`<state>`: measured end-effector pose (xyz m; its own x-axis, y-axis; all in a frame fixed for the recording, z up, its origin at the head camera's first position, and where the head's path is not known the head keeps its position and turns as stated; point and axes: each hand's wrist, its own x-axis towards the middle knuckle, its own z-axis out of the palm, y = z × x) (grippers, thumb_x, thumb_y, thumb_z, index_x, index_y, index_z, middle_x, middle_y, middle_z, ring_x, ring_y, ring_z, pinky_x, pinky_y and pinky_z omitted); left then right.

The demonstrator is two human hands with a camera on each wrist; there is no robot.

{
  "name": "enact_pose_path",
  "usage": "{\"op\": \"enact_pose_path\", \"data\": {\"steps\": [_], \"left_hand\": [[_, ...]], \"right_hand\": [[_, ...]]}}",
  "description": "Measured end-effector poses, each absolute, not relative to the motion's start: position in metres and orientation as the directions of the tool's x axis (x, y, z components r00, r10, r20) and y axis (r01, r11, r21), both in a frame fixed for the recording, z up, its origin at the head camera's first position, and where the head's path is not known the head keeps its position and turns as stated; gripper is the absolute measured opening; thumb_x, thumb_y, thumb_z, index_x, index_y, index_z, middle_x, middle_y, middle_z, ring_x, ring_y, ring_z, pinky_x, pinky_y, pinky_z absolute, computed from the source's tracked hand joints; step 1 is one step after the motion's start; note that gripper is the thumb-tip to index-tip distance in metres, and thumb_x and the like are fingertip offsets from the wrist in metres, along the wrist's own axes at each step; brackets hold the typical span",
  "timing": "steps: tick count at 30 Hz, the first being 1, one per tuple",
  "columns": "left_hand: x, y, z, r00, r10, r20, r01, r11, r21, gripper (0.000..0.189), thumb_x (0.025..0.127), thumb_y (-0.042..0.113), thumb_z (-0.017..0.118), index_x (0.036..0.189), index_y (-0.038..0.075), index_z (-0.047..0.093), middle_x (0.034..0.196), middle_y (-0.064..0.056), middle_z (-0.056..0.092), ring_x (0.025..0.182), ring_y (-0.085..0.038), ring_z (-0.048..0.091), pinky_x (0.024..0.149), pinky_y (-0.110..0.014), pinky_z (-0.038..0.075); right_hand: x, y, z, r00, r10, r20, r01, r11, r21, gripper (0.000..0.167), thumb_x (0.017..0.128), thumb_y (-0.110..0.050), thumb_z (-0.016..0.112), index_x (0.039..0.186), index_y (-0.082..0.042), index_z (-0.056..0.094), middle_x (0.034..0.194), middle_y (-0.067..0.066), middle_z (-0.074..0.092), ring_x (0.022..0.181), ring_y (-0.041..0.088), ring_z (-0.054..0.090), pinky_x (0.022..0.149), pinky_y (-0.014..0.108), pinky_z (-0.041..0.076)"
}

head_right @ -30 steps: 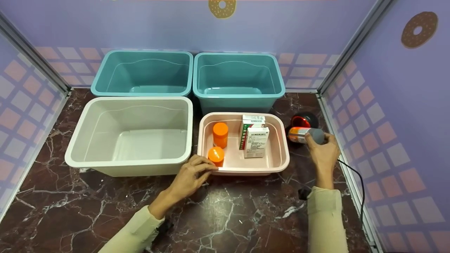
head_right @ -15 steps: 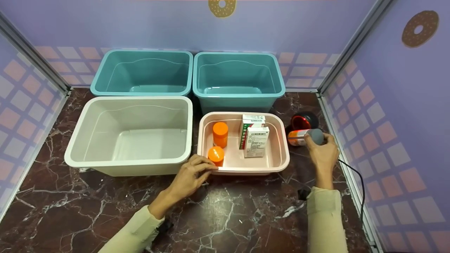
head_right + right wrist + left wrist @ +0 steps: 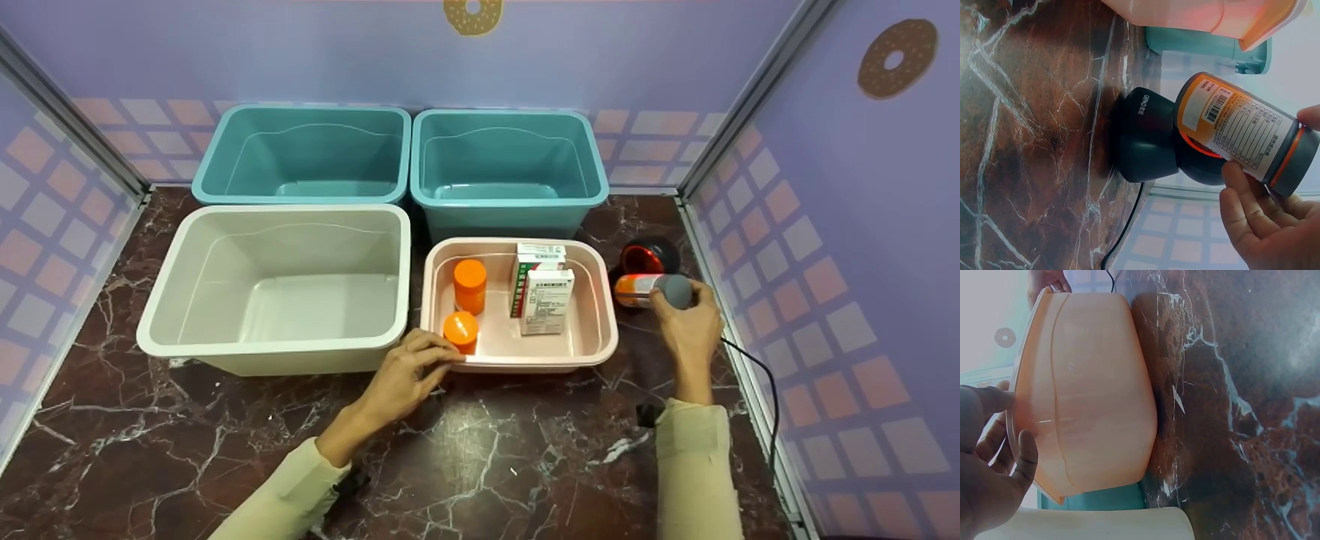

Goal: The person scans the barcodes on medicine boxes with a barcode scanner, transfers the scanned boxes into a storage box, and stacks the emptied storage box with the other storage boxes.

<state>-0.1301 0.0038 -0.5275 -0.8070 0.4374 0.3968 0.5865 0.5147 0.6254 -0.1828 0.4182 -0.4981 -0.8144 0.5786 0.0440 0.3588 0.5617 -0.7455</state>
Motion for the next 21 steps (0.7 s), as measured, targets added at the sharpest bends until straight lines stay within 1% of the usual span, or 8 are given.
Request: {"op": "enact_pose_path", "data": {"steps": [2, 4, 6, 8, 9, 11, 16, 21], "left_hand": [[-0.1301, 0.0036, -0.5278, -0.806, 0.437, 0.400, 0.589, 0.514, 0.624, 0.019, 0.091, 0.012, 0.070, 0.106, 0.021, 0.077, 0.113, 0.004, 0.069, 0.110, -0.017, 0.058, 0.101, -0.030, 0.051], [-0.1302, 0.0035, -0.5281, -0.802, 0.437, 0.406, 0.593, 0.508, 0.625, 0.018, 0.092, 0.012, 0.070, 0.106, 0.020, 0.077, 0.112, 0.004, 0.069, 0.110, -0.017, 0.058, 0.100, -0.030, 0.051], [-0.1302, 0.0035, -0.5280, -0.798, 0.437, 0.415, 0.599, 0.500, 0.626, 0.018, 0.092, 0.012, 0.070, 0.106, 0.020, 0.077, 0.112, 0.003, 0.069, 0.109, -0.017, 0.058, 0.099, -0.030, 0.051], [-0.1303, 0.0036, -0.5281, -0.796, 0.436, 0.420, 0.602, 0.493, 0.628, 0.018, 0.092, 0.012, 0.069, 0.106, 0.020, 0.077, 0.111, 0.003, 0.070, 0.109, -0.017, 0.059, 0.098, -0.030, 0.051], [-0.1304, 0.0037, -0.5282, -0.793, 0.436, 0.424, 0.605, 0.490, 0.628, 0.018, 0.092, 0.011, 0.070, 0.106, 0.020, 0.077, 0.111, 0.003, 0.070, 0.108, -0.017, 0.059, 0.098, -0.030, 0.051], [-0.1304, 0.0037, -0.5281, -0.792, 0.436, 0.427, 0.607, 0.490, 0.626, 0.017, 0.092, 0.012, 0.070, 0.105, 0.020, 0.077, 0.111, 0.003, 0.070, 0.108, -0.017, 0.059, 0.098, -0.030, 0.051], [-0.1308, 0.0036, -0.5287, -0.790, 0.437, 0.430, 0.611, 0.498, 0.615, 0.017, 0.091, 0.012, 0.070, 0.105, 0.020, 0.077, 0.110, 0.004, 0.070, 0.109, -0.017, 0.059, 0.098, -0.030, 0.051], [-0.1306, 0.0040, -0.5282, -0.793, 0.439, 0.421, 0.606, 0.502, 0.618, 0.018, 0.090, 0.011, 0.071, 0.105, 0.020, 0.077, 0.111, 0.003, 0.070, 0.110, -0.018, 0.059, 0.100, -0.031, 0.051]], "right_hand": [[-0.1830, 0.4187, -0.4981, -0.809, 0.587, 0.036, 0.371, 0.556, -0.743, 0.065, 0.087, -0.040, 0.067, 0.138, -0.001, 0.053, 0.140, 0.021, 0.058, 0.128, 0.034, 0.052, 0.111, 0.045, 0.038], [-0.1839, 0.4192, -0.4986, -0.797, 0.604, 0.030, 0.388, 0.549, -0.740, 0.065, 0.086, -0.042, 0.068, 0.136, -0.002, 0.055, 0.135, 0.020, 0.061, 0.123, 0.032, 0.053, 0.107, 0.042, 0.039], [-0.1850, 0.4200, -0.4993, -0.785, 0.619, 0.031, 0.404, 0.549, -0.732, 0.064, 0.085, -0.045, 0.068, 0.133, -0.003, 0.058, 0.122, 0.015, 0.064, 0.114, 0.028, 0.055, 0.099, 0.036, 0.041], [-0.1862, 0.4209, -0.5001, -0.776, 0.630, 0.034, 0.416, 0.552, -0.723, 0.063, 0.084, -0.046, 0.068, 0.129, -0.004, 0.060, 0.108, 0.009, 0.063, 0.104, 0.024, 0.054, 0.090, 0.029, 0.039], [-0.1867, 0.4213, -0.5004, -0.774, 0.632, 0.038, 0.418, 0.556, -0.718, 0.062, 0.084, -0.046, 0.069, 0.128, -0.003, 0.061, 0.104, 0.006, 0.061, 0.100, 0.022, 0.053, 0.086, 0.027, 0.038], [-0.1872, 0.4222, -0.5008, -0.774, 0.632, 0.039, 0.423, 0.563, -0.710, 0.061, 0.084, -0.047, 0.069, 0.125, -0.003, 0.063, 0.100, 0.003, 0.060, 0.096, 0.019, 0.053, 0.081, 0.023, 0.037], [-0.1880, 0.4230, -0.5013, -0.777, 0.628, 0.030, 0.435, 0.572, -0.696, 0.061, 0.085, -0.048, 0.067, 0.124, -0.002, 0.063, 0.107, 0.010, 0.062, 0.098, 0.023, 0.054, 0.079, 0.024, 0.037], [-0.1881, 0.4236, -0.5027, -0.786, 0.617, 0.034, 0.425, 0.580, -0.695, 0.060, 0.086, -0.047, 0.065, 0.127, -0.002, 0.063, 0.115, 0.016, 0.063, 0.103, 0.026, 0.055, 0.082, 0.026, 0.038]]}}
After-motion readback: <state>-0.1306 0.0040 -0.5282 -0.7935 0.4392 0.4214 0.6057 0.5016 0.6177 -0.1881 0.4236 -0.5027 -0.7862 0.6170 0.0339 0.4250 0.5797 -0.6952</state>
